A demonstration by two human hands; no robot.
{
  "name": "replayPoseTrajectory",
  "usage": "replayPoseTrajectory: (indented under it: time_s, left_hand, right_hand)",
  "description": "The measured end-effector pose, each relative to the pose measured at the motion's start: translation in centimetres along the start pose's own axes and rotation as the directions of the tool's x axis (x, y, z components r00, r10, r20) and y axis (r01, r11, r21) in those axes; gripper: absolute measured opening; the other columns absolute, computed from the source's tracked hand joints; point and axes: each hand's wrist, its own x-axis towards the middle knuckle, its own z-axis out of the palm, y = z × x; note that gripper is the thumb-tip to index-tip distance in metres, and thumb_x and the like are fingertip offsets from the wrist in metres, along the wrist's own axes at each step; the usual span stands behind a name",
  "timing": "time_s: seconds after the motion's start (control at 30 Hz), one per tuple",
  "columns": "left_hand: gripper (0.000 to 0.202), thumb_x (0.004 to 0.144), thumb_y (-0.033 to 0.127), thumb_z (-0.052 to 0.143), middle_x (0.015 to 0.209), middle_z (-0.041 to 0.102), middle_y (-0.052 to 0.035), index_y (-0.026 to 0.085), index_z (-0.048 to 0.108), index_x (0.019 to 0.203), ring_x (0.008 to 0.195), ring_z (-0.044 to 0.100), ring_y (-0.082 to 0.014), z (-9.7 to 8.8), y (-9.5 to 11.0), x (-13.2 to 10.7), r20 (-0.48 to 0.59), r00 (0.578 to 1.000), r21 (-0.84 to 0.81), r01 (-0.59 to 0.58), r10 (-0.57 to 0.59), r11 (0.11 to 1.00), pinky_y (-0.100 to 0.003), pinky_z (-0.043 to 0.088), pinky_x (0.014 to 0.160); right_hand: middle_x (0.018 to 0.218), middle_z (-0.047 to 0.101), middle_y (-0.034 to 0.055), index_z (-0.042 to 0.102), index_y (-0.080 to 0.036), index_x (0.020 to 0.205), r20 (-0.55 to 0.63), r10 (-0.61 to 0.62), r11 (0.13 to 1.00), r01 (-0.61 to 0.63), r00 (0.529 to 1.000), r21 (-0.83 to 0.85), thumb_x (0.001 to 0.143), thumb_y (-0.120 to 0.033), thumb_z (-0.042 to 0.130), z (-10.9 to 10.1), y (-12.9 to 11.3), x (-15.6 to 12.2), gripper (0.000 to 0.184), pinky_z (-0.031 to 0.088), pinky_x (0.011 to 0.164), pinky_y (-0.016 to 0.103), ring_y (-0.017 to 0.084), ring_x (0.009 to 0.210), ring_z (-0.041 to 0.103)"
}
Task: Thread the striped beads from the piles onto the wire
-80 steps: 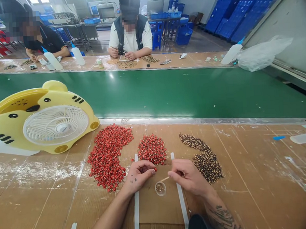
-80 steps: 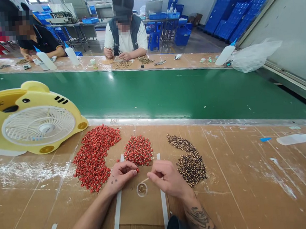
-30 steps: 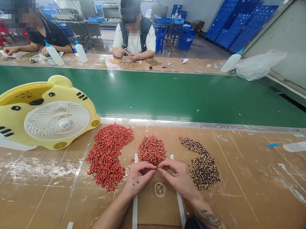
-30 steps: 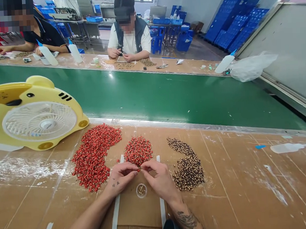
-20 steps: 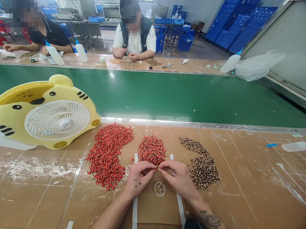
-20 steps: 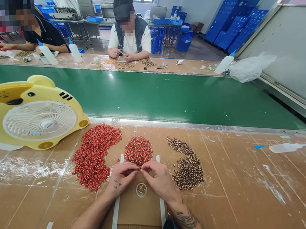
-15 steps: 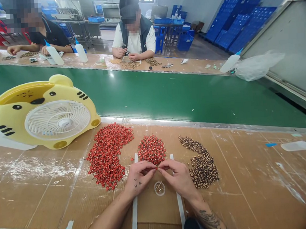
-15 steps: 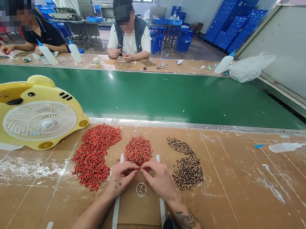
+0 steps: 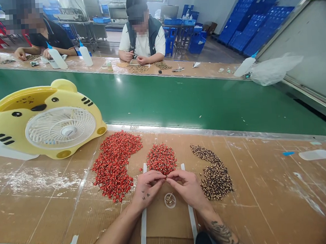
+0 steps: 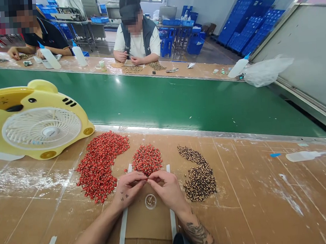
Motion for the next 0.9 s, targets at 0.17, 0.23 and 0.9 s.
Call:
replayPoseTrajectory:
  time_s: [0.17,0.23,0.9]
  left_hand:
    - [0.015,0.088,0.020,0.065,0.088,0.078,-0.0076,0.021,0.079,0.090,0.079,0.071,-0.0187,-0.1,-0.2,-0.1,-0.001,1.000,-0.019,0.007,-0.007,1.000,-0.028,0.055,0.075]
    - [0.016,0.088,0.021,0.064,0.086,0.078,-0.0072,0.022,0.080,0.090,0.077,0.071,-0.0184,-0.1,-0.2,-0.1,-0.004,1.000,-0.004,0.019,-0.019,1.000,-0.027,0.054,0.073]
    - [0.014,0.081,0.017,0.063,0.067,0.072,-0.0030,0.018,0.076,0.078,0.058,0.060,-0.0143,0.1,-0.5,-0.3,0.019,0.993,0.110,0.114,-0.117,0.987,-0.022,0.045,0.056]
  right_hand:
    - [0.086,0.075,0.0059,0.077,-0.021,0.084,0.038,-0.025,0.999,0.023,0.999,0.046,0.087,-0.026,0.064,-0.2,-0.2,0.3,0.014,0.054,0.075,0.030,0.019,0.079,0.069]
    - [0.087,0.076,0.0064,0.078,-0.020,0.086,0.066,-0.020,0.998,0.016,0.998,0.062,0.088,-0.026,0.063,-0.3,-0.2,0.3,0.016,0.053,0.075,0.030,0.019,0.079,0.069]
    - [0.073,0.073,0.0024,0.077,-0.016,0.078,0.232,0.117,0.982,-0.147,0.966,0.118,0.080,-0.025,0.065,-0.3,1.7,1.5,0.015,0.047,0.061,0.025,0.016,0.065,0.063]
